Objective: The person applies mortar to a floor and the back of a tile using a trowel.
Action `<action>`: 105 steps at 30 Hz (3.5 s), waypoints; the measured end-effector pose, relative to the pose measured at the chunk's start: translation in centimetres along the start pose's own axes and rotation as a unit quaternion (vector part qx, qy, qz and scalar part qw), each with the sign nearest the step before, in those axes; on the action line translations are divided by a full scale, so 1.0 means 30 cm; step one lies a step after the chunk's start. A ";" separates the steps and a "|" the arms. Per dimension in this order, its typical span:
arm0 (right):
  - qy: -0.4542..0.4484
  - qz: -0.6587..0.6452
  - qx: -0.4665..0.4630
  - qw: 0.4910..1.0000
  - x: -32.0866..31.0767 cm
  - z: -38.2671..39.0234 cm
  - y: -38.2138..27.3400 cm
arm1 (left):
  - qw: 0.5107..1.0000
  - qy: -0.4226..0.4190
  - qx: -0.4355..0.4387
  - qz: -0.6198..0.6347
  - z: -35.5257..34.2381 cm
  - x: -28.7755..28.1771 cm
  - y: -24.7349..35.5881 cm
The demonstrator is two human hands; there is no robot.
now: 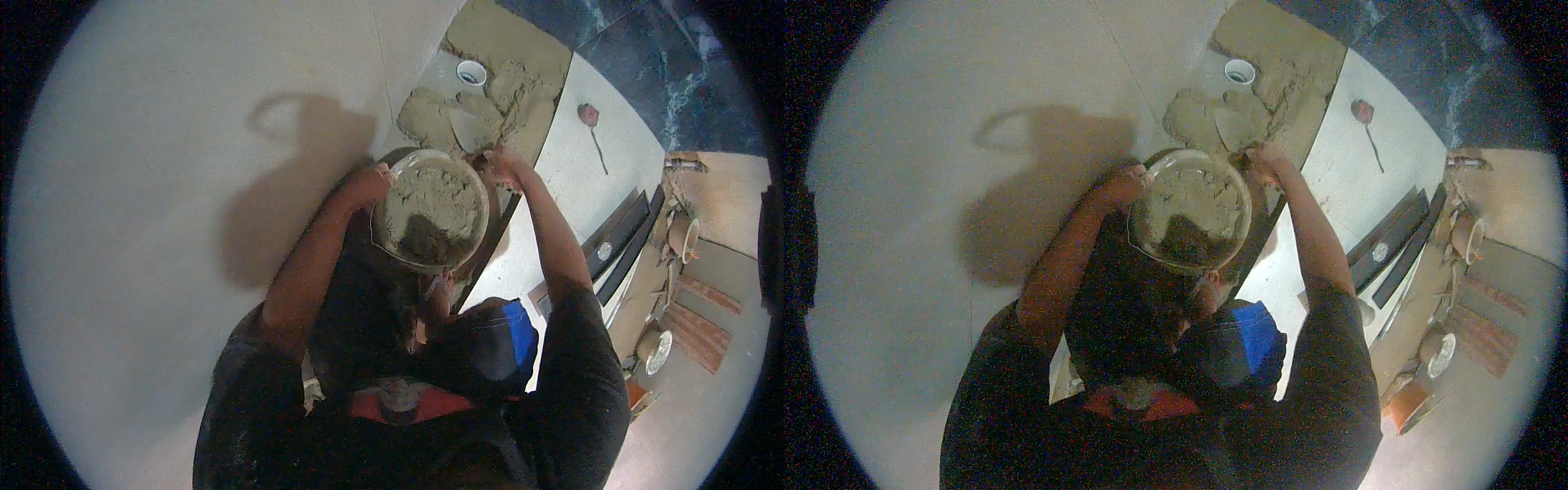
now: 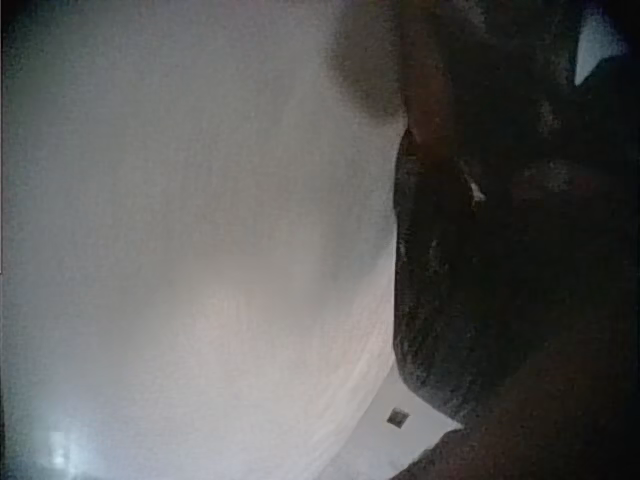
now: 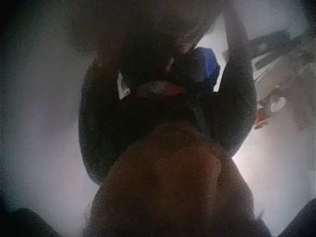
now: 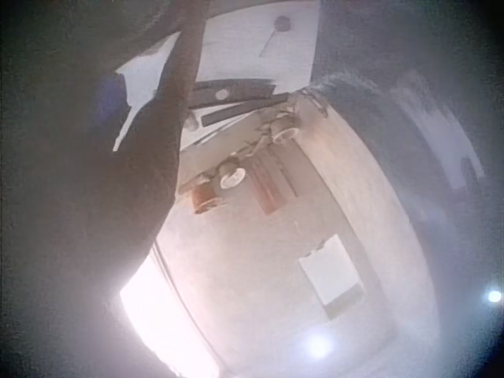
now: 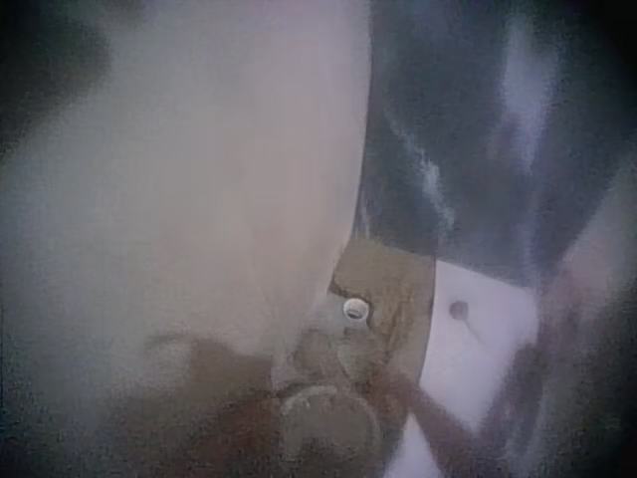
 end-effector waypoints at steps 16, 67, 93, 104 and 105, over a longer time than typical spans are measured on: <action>0.075 0.319 -0.030 0.944 0.141 0.629 0.103 | 0.981 0.154 0.095 0.069 -0.025 -0.004 0.279; -0.138 -0.416 -0.008 0.899 0.272 0.635 0.096 | 0.991 0.131 0.016 -0.032 -0.107 -0.061 0.039; 0.305 -0.054 -0.046 0.950 -0.052 -0.534 -0.269 | 0.950 0.235 0.161 0.128 0.163 -0.140 0.144; 0.311 -0.113 0.015 0.944 0.070 -0.471 -0.333 | 0.948 0.209 0.142 0.193 0.175 -0.157 0.172; 0.301 -0.081 0.002 0.950 0.075 -0.490 -0.312 | 0.950 0.207 0.148 0.181 0.172 -0.159 0.189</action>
Point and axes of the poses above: each hand's wrist, its own z-axis away from the middle knuckle, its own x-axis out of the palm, y = z × x, the point moved 8 cm from there along -z, towards the middle knuckle, and after that the axes turned 2 degrees about -x, right-handed, at the moved point
